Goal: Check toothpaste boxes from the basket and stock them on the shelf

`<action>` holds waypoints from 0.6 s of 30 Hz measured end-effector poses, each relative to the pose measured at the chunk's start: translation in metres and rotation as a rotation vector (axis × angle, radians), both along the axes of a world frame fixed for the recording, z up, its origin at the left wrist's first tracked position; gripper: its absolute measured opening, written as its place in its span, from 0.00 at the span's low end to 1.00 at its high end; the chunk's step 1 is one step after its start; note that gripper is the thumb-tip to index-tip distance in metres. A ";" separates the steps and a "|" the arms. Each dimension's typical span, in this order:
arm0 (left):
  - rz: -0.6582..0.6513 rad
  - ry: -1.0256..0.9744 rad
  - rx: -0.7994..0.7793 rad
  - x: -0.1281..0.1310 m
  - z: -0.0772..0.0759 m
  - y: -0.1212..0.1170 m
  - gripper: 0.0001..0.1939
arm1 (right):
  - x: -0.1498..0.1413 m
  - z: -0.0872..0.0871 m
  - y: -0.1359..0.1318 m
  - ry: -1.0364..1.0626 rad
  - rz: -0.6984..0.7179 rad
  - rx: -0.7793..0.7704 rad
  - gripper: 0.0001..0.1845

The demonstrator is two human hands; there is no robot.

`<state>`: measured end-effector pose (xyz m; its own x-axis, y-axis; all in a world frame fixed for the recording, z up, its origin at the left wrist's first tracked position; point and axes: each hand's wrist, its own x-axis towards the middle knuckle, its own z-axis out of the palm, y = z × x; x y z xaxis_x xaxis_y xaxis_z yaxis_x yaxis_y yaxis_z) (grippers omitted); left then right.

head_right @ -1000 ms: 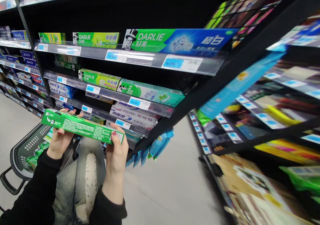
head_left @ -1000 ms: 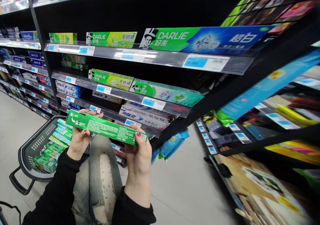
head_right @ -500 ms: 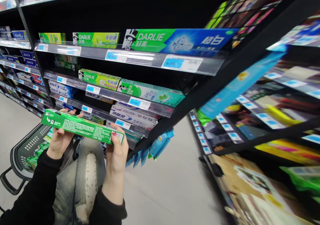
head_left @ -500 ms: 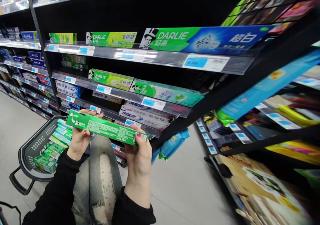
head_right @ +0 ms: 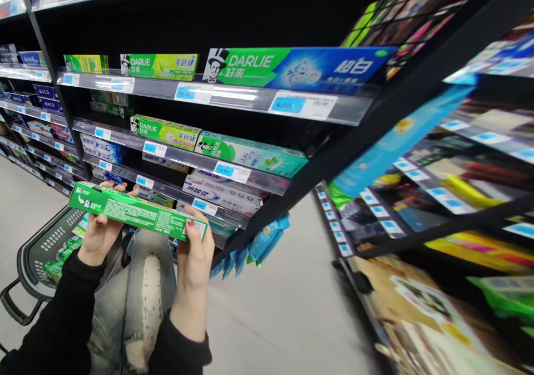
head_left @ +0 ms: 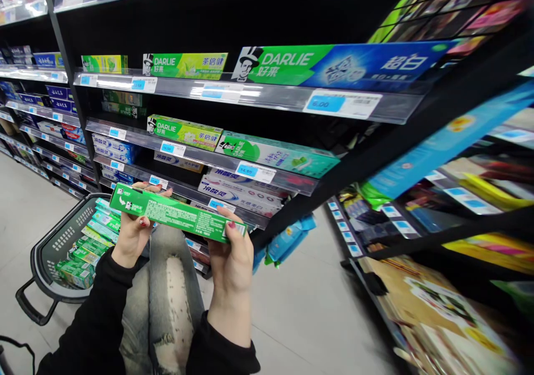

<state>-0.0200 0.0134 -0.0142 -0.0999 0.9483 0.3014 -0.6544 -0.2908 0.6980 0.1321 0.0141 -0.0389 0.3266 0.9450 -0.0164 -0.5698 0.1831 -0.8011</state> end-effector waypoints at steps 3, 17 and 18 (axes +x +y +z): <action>-0.001 -0.001 0.004 0.000 0.000 0.000 0.41 | 0.000 0.000 0.000 -0.003 -0.001 -0.002 0.23; 0.011 0.015 -0.035 0.000 0.000 0.000 0.45 | 0.001 0.001 -0.001 -0.016 -0.004 0.002 0.23; 0.008 0.015 -0.031 0.000 0.000 0.000 0.45 | 0.001 0.001 -0.001 -0.013 -0.004 0.000 0.23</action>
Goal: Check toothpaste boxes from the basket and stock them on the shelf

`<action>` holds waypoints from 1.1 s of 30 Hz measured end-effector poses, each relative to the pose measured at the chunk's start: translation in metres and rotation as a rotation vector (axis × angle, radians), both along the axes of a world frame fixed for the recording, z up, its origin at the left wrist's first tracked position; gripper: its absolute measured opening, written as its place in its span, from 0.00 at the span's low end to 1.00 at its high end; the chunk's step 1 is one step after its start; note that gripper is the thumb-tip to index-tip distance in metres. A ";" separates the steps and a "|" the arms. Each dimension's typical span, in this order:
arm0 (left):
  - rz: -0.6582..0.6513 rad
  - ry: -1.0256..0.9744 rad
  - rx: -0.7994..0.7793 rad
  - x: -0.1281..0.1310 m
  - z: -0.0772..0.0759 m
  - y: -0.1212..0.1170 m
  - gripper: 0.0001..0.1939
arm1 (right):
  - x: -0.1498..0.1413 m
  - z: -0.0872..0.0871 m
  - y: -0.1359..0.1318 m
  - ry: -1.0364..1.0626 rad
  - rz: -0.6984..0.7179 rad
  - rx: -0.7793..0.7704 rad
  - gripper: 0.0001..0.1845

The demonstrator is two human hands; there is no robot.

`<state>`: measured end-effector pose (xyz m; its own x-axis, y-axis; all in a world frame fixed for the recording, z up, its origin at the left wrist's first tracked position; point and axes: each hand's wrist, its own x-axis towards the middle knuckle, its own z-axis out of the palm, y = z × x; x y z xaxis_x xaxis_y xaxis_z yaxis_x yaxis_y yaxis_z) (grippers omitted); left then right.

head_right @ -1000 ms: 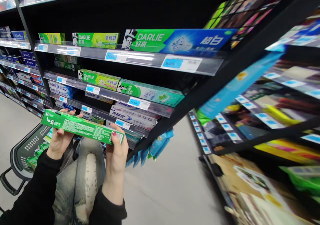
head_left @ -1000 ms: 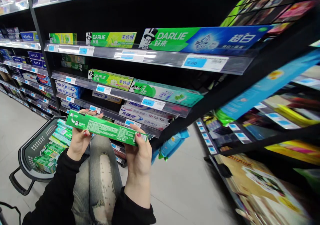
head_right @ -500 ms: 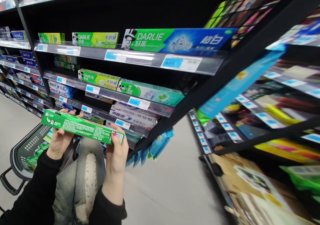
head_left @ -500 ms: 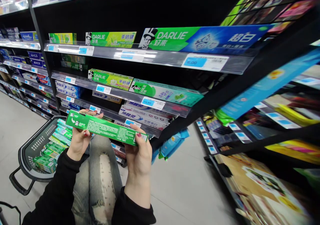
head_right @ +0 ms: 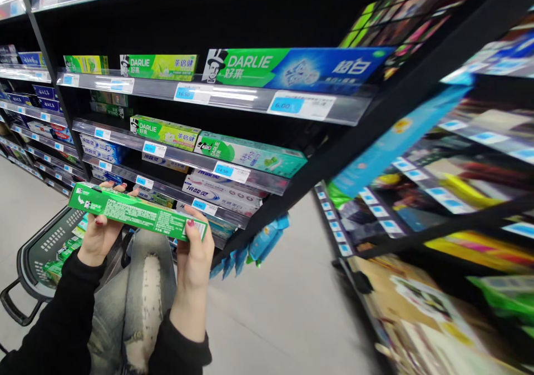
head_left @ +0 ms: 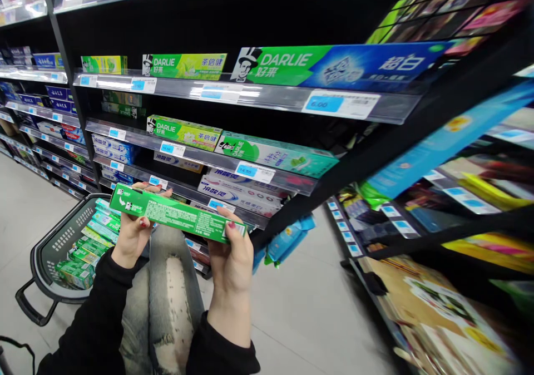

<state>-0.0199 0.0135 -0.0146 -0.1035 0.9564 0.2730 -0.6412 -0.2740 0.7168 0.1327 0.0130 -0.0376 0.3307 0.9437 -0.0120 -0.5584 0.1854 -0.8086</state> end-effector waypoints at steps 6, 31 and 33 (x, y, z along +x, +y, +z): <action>-0.002 -0.004 -0.002 0.001 0.001 0.001 0.44 | 0.000 -0.001 0.000 -0.015 -0.005 0.003 0.23; 0.172 -0.003 -0.076 -0.038 -0.015 0.019 0.37 | -0.024 -0.025 0.013 -0.174 0.195 -0.009 0.25; 0.368 0.103 -0.240 -0.077 -0.029 0.030 0.29 | -0.041 -0.050 0.023 -0.340 0.297 -0.037 0.31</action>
<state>-0.0968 0.0430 -0.0440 -0.4324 0.8986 0.0743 -0.4546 -0.2884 0.8427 0.0919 0.0364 -0.0879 0.0372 0.9992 0.0148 -0.2841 0.0248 -0.9585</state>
